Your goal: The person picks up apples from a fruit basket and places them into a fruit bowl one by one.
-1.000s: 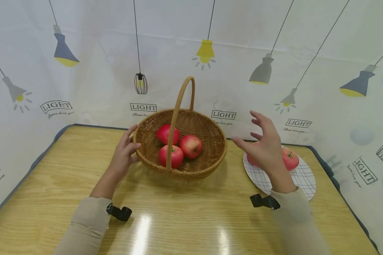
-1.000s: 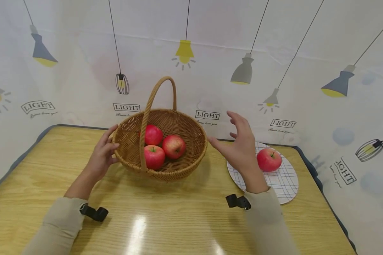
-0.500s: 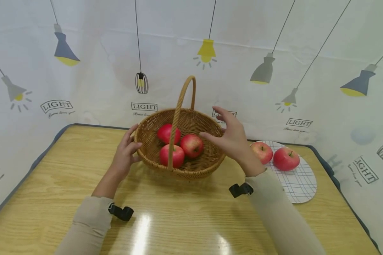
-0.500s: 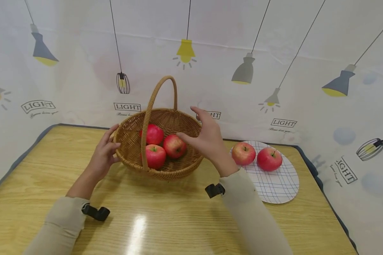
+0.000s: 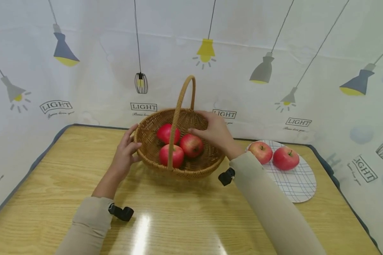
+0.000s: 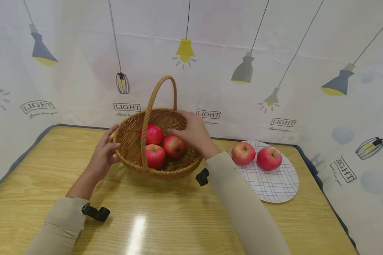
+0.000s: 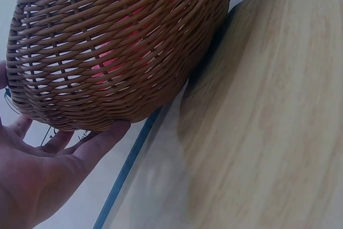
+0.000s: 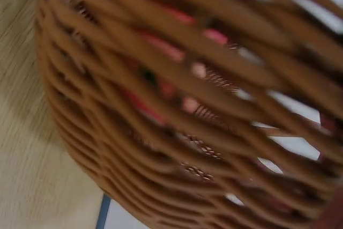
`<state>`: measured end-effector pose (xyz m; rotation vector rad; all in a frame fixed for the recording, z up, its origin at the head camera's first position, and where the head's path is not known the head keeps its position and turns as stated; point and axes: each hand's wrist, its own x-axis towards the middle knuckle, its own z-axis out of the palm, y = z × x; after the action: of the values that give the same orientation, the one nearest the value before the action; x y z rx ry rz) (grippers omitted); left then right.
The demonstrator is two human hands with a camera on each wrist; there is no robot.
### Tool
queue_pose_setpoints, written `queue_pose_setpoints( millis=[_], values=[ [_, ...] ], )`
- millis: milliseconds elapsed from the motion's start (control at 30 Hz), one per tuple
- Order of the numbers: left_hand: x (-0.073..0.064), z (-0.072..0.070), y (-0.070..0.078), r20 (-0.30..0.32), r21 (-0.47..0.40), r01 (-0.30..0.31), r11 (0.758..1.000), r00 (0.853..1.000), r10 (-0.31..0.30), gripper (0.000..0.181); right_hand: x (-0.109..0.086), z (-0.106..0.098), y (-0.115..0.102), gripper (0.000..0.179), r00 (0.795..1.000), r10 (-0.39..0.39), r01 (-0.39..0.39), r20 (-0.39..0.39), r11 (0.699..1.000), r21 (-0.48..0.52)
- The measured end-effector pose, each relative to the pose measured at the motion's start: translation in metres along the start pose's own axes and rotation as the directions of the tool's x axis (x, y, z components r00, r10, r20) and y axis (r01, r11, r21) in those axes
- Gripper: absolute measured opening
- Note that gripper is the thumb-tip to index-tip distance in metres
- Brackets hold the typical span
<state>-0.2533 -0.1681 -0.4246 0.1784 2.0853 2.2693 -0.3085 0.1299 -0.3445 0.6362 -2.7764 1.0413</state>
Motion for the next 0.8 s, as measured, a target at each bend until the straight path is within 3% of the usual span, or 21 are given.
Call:
queue_pose_setpoints(
  millis=[233, 500, 800],
  values=[
    [0.000, 0.000, -0.001, -0.005, 0.000, -0.008, 1.000, 1.000, 0.008, 0.069, 0.008, 0.013, 0.009, 0.069, 0.995, 0.065, -0.060, 0.081, 0.997, -0.057],
    [0.000, 0.000, -0.001, -0.011, 0.007, -0.006, 1.000, 1.000, 0.006, 0.069, 0.011, 0.023, 0.013, 0.068, 0.972, 0.121, -0.105, 0.199, 0.991, -0.086],
    [-0.001, 0.001, -0.001, -0.005, 0.005, -0.011, 1.000, 1.000, 0.012, 0.069, 0.010, 0.025, 0.012, 0.066, 0.954, 0.168, -0.138, 0.248, 0.981, -0.135]
  ],
)
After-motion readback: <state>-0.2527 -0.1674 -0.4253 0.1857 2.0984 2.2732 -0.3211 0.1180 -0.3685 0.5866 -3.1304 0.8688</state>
